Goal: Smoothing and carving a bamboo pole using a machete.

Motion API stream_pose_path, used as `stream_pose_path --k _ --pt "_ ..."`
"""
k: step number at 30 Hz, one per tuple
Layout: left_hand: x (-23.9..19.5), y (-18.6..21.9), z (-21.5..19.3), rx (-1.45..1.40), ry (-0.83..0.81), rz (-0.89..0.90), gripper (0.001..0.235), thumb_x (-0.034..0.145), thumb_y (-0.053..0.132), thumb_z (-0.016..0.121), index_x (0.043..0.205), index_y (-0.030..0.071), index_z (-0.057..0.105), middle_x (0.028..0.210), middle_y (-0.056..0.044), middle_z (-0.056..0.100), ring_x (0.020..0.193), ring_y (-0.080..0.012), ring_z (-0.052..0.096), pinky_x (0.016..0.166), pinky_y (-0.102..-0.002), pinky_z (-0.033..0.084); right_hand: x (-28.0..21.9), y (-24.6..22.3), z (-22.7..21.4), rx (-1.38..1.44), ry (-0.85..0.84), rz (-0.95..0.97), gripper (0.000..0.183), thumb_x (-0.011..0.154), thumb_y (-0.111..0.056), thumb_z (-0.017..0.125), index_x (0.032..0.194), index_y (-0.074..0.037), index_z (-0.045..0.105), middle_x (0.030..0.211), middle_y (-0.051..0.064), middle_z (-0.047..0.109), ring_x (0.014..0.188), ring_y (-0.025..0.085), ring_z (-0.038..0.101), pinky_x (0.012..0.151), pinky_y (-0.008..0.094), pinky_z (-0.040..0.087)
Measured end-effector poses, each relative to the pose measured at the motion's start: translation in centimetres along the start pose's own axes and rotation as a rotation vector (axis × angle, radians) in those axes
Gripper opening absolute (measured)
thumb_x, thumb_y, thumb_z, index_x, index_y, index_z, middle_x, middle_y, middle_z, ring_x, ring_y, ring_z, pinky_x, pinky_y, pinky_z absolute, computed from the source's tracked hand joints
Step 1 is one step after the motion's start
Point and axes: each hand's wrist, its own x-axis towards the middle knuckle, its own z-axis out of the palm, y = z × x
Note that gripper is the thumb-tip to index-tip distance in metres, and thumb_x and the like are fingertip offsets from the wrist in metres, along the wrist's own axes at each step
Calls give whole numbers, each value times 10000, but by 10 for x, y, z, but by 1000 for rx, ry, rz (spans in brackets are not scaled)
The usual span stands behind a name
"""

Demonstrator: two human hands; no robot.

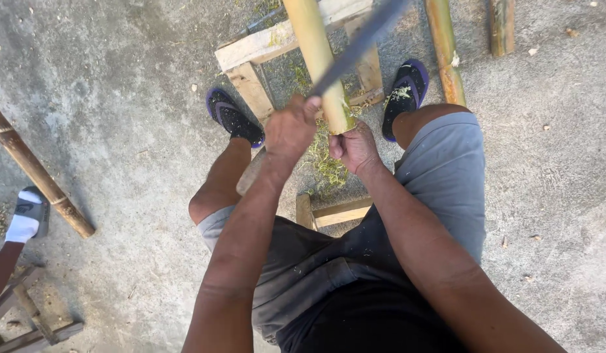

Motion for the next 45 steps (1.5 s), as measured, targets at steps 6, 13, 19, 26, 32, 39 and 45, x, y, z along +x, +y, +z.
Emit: stream_pose_path --k 6,13,19,26,32,39,45 --pt "-37 23 4 -32 -3 69 626 1088 560 236 915 87 606 549 -74 598 453 -257 652 415 -436 533 9 11 -16 -75 75 -52 135 991 -142 659 1037 -16 642 703 41 645 492 127 550 406 282 412" --pt "-13 20 -12 5 4 -101 578 1095 519 280 947 54 589 610 -106 647 508 -309 678 444 -477 560 10 12 -11 -84 68 -105 90 965 -133 632 1004 -52 643 628 59 650 403 121 530 361 262 427" --pt "-7 14 -24 143 56 3 538 1069 518 355 931 76 630 591 -125 642 554 -323 676 528 -494 556 13 26 -16 -383 105 -215 147 1009 -103 597 1115 -57 688 699 17 657 478 65 536 387 208 396" --pt "-15 24 -13 70 -131 -98 534 1095 510 326 1050 52 597 659 -108 660 567 -308 694 523 -482 575 9 10 6 -420 166 -219 146 1022 -99 608 1119 -44 702 709 20 665 473 62 543 366 212 416" --pt "-25 15 11 63 124 -66 535 1106 516 344 993 85 639 605 -72 608 501 -267 619 469 -443 517 12 26 -19 -325 156 -218 185 948 -74 669 1127 -45 703 675 22 663 448 73 533 364 212 389" --pt "-24 3 18 -25 105 -96 585 1111 532 303 971 78 644 586 -25 547 472 -170 499 434 -412 477 15 23 -17 -342 124 -214 126 1006 -147 685 1081 -48 707 677 19 667 468 73 552 386 221 405" --pt "-34 13 21 -94 -107 -177 517 1104 494 356 982 66 620 647 -121 613 511 -306 634 447 -469 536 9 13 -15 -281 55 -107 201 944 -143 737 1106 -29 700 777 45 717 534 110 604 436 261 483"
